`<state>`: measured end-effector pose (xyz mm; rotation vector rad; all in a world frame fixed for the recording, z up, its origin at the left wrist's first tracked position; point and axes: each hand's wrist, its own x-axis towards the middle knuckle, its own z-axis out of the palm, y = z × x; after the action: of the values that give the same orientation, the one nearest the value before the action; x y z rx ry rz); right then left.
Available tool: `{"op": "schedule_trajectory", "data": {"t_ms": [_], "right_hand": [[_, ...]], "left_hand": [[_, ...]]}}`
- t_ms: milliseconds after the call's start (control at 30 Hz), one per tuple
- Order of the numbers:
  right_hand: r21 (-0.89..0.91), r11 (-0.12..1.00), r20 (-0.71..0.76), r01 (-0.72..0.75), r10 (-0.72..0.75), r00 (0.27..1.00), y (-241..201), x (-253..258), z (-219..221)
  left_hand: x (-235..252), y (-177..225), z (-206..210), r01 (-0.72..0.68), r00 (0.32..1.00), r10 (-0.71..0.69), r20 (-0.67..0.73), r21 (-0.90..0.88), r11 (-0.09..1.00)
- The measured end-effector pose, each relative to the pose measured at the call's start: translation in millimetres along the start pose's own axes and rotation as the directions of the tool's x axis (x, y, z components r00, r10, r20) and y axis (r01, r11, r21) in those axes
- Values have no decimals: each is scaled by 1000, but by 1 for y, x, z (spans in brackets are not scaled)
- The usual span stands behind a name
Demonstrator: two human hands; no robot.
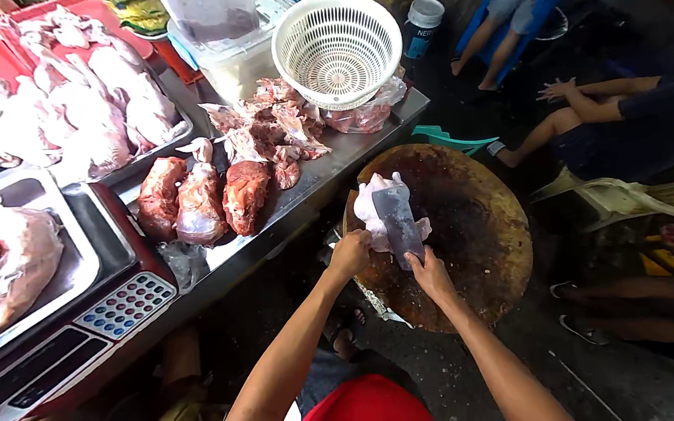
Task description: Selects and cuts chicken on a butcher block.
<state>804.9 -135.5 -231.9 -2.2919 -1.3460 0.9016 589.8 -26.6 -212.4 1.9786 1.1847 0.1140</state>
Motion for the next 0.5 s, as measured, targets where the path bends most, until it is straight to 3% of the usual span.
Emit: {"op": "schedule_trajectory", "data": {"t_ms": [133, 267, 367, 500], "right_hand": [[-53, 998, 97, -23, 28, 995, 20, -15, -6], [-64, 998, 154, -23, 32, 988, -12, 4, -13], [51, 998, 158, -20, 11, 987, -12, 17, -4], [99, 992, 275, -78, 48, 960, 22, -6, -13]], "left_hand": [[0, -9, 4, -112, 993, 112, -20, 31, 993], [-2, -12, 8, -212, 975, 217, -36, 114, 971], [1, -13, 2, -202, 977, 210, -26, 180, 963], [5, -15, -7, -135, 991, 136, 9, 180, 974]]}}
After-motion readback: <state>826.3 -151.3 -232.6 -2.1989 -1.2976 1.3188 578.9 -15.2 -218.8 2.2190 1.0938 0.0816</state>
